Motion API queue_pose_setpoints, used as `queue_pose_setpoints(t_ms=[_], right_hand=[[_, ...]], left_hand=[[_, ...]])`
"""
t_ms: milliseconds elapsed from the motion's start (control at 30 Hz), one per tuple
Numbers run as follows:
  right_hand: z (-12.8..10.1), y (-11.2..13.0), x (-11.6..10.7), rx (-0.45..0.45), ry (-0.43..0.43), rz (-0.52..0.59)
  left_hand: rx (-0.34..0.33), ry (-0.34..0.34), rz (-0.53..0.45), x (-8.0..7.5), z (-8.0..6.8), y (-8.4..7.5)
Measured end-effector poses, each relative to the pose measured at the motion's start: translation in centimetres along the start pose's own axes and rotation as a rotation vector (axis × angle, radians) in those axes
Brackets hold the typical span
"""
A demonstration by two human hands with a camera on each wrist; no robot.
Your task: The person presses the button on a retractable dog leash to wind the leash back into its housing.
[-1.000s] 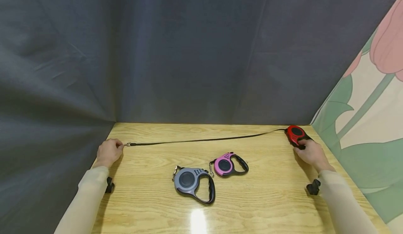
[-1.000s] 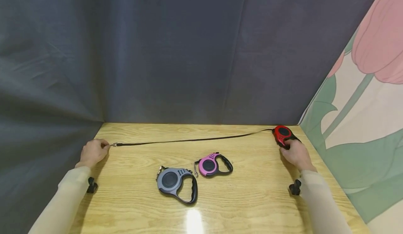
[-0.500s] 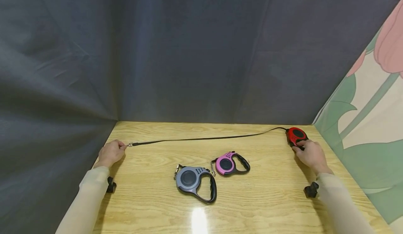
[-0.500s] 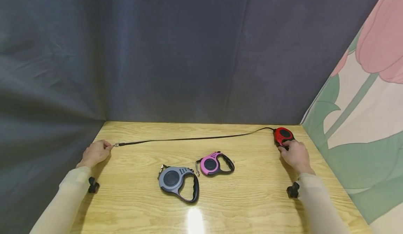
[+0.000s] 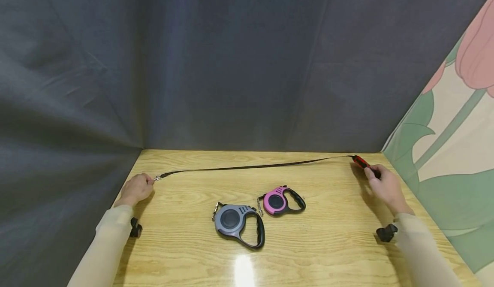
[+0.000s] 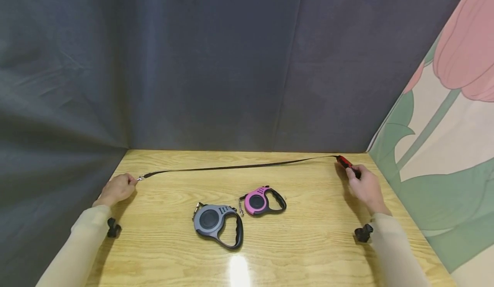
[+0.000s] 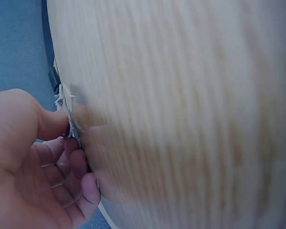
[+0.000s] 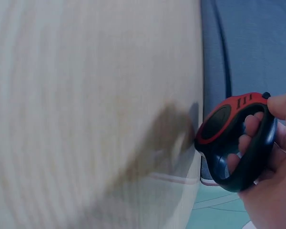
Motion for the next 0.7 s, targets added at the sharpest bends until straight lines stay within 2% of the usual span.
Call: queue_pose_setpoints(t_ms=[133, 233, 467, 700], right_hand=[[0.0, -0.3, -0.7, 0.032, -0.01, 0.043], [-0.3, -0.6, -1.0, 0.082, 0.003, 0.091], [-1.1, -2.4, -1.7, 0.266, 0.0, 0.168], [-1.6, -3.4, -2.0, 0.372, -0.008, 0.213]], left_hand=[[-0.006, -0.011, -0.028, -0.2, 0.0, 0.3], [-0.037, -0.042, -0.088, -0.4, -0.1, 0.9], [-0.101, -0.152, -0.241, -1.4, -0.8, 2.4], [-0.118, -0.237, -0.292, -2.2, -1.2, 3.2]])
Point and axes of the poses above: each hand's wrist, its own z-axis towards the middle knuckle, its own x-axis out of the palm, y = z × x, the point moved 8 cm from there along z, towards the middle knuckle, and after that the axes turned 13 degrees about -x, right-handed, at the moved point
